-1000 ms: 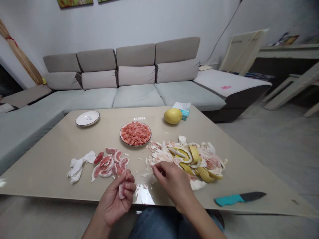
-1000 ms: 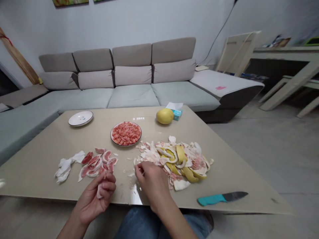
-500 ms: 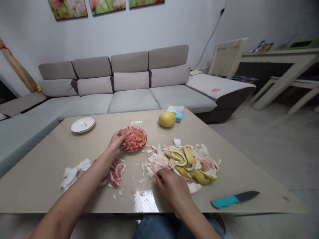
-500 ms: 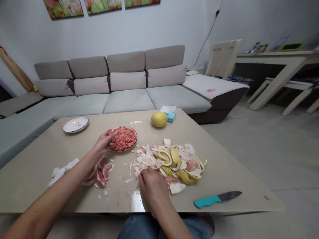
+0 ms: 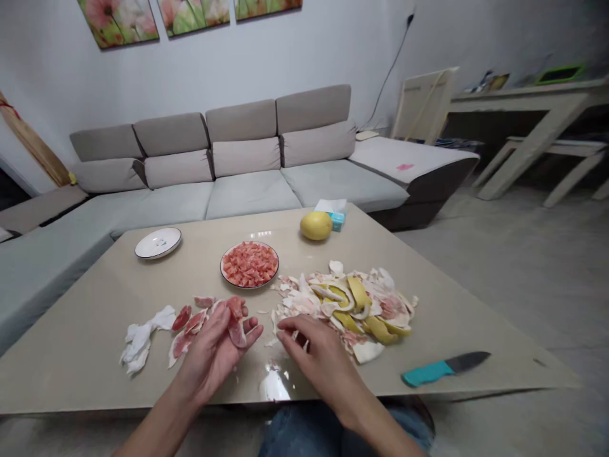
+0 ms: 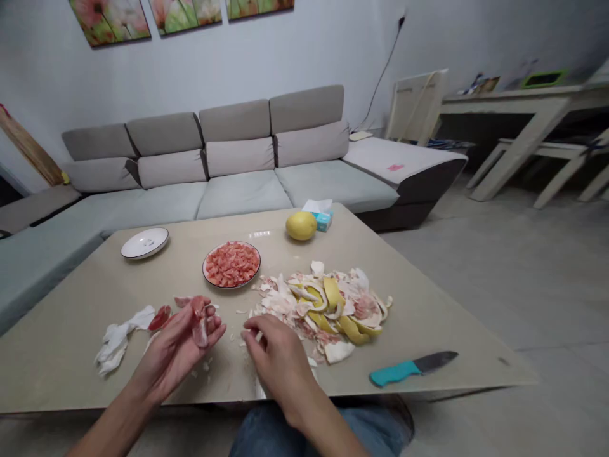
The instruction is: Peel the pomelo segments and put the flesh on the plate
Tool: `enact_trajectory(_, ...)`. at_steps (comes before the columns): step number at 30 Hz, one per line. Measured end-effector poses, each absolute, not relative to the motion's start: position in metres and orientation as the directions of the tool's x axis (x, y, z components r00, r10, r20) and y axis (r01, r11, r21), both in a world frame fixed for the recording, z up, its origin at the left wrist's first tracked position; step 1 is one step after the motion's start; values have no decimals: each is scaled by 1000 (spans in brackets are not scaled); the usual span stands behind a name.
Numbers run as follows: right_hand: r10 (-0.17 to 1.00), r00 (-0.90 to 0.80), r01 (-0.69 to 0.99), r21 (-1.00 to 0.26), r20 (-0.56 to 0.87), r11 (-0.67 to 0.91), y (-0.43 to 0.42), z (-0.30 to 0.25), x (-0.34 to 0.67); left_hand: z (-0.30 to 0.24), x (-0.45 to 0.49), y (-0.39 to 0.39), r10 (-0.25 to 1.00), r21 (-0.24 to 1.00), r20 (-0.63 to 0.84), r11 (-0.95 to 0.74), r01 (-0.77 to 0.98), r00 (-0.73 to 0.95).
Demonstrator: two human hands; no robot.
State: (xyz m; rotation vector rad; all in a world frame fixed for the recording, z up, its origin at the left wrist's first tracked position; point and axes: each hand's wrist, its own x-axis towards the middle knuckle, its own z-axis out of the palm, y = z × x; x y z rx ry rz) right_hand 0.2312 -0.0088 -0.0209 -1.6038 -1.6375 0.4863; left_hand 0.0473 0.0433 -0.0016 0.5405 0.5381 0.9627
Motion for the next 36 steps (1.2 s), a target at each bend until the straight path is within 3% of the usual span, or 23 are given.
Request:
enact_trajectory(3,938,73,451,-850,339,272,-21,0,207,-4,45,19,928,683,-143,344,-644,345)
enact_trajectory(7,921,56,369,-865,387,341,-31,13,183,-7,44,0,958,774,-92,239,-587,270)
enact_trajectory(12,934,88,380,-879,346,289,-34,16,171,-14,41,-10,982,849,-73,152,-506,173)
enact_trajectory(15,975,123,268,-952,187,148,-35,17,169,-17,38,-12,988,868,-85,135,-478,125)
enact_trajectory(19,996,69,13,-998,-61,-62,-35,15,169,-14,37,-14,977,850,-114,191,-491,182)
enact_trajectory(24,983,-33,-120,-976,-179,-182,-33,16,174,-8,38,-13,941,783,-143,297,-547,306)
enact_trajectory(30,963,-128,-233,-936,-239,-263,-30,14,182,-8,39,-10,873,656,-243,469,-591,422)
enact_trajectory(36,964,-107,-195,-946,-242,-259,-28,6,191,-6,34,-7,829,630,-324,548,-550,455)
